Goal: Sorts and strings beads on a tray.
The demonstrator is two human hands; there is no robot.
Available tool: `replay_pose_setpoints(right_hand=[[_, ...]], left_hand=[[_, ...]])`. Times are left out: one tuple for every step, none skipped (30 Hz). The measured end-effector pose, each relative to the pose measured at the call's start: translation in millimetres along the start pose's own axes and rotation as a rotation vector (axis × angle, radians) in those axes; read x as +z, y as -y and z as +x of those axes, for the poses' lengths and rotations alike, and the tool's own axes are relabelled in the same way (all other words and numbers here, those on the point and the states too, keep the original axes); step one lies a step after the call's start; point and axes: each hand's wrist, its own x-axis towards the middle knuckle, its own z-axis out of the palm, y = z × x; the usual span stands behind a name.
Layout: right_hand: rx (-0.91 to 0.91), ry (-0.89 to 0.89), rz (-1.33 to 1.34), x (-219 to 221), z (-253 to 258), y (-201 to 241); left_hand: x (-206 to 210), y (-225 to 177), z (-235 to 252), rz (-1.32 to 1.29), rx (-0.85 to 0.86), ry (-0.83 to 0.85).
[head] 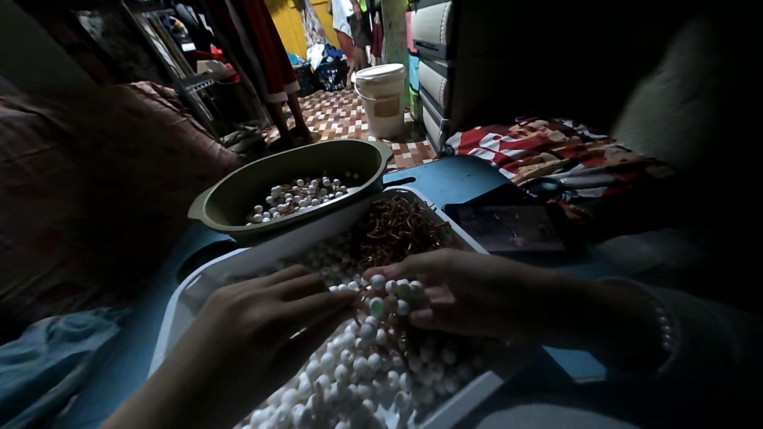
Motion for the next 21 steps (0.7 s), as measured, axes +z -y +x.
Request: replay_pose_setpoints(right_hand=[[0.032,0.002,0.078,1.1,0.5,1.2],[0.033,-0.001,0.088,1.0,0.3,0.7],[0.052,0.006,0.142,1.0,0.3,0.8],[0.080,0.001,0.211,1.9,0.6,1.5],[0.105,-0.001,0.293,2.7,1.0,1.4],[0.109,-0.002,0.309,3.0,0.8,1.8],[0.086,-0.002,0.246,2.6,-0.4,2.3],[0.054,0.002,0.156,1.5,-1.3,2.1],[0.022,0.001,0.063,0.5,-1.5,1.0],[-0.018,-0.008,-0.042,-0.6,-1.6,-0.8],[-0.073,-0.012,-0.142,-2.2,-2.5,-3.8],[-0.111,-0.012,-0.195,-3.5,-3.3,-5.9],[-0.114,-0.007,-0.187,-3.4,-3.4,-5.8],[-0.088,-0.002,-0.141,-2.3,-2.7,-4.0],[-0.056,0.003,-0.089,-1.3,-1.7,-2.9],[-0.029,0.004,-0.062,-0.6,-0.2,-2.3],[-0.023,0.000,-0.087,-0.4,0.4,-1.7],[-0.005,-0.003,-0.078,0.1,0.8,-0.6],[0.009,-0.005,-0.056,0.2,1.0,-0.5],[0.007,-0.008,-0.064,0.0,0.6,-0.4],[-0.040,-0.020,-0.164,-1.7,-0.9,-2.3]], left_hand=[[0.0,0.0,0.1,0.003,0.000,0.000],[-0.3,-0.1,0.2,0.005,-0.001,0.002],[-0.6,-0.2,0.0,0.005,-0.004,0.005],[-0.6,-0.3,-0.3,0.009,-0.006,0.003],[-0.6,-0.3,-0.6,0.011,-0.007,0.004],[-0.5,-0.4,-0.8,0.011,-0.009,0.005],[-0.6,-0.6,-0.8,0.014,-0.011,0.005],[-0.6,-0.8,-0.5,0.013,-0.012,0.005],[-0.6,-0.7,-0.2,0.014,-0.013,0.005],[-0.4,-0.5,-0.2,0.015,-0.015,0.003],[-0.4,-0.3,-0.2,0.014,-0.015,0.001],[-0.4,-0.2,-0.3,0.013,-0.014,0.000],[-0.5,0.0,-0.4,0.014,-0.013,0.001],[-0.7,0.0,-0.4,0.017,-0.011,0.006],[-0.8,0.1,-0.6,0.023,-0.006,0.009],[-0.5,0.2,-0.8,0.028,-0.004,0.007],[-0.3,0.2,-1.1,0.031,-0.004,0.006],[-0.2,-0.1,-1.2,0.032,-0.006,0.006],[-0.1,-0.1,-1.3,0.033,-0.008,0.005],[0.3,0.0,-1.2,0.034,-0.009,0.004],[0.8,0.1,-1.2,0.033,-0.010,0.001]])
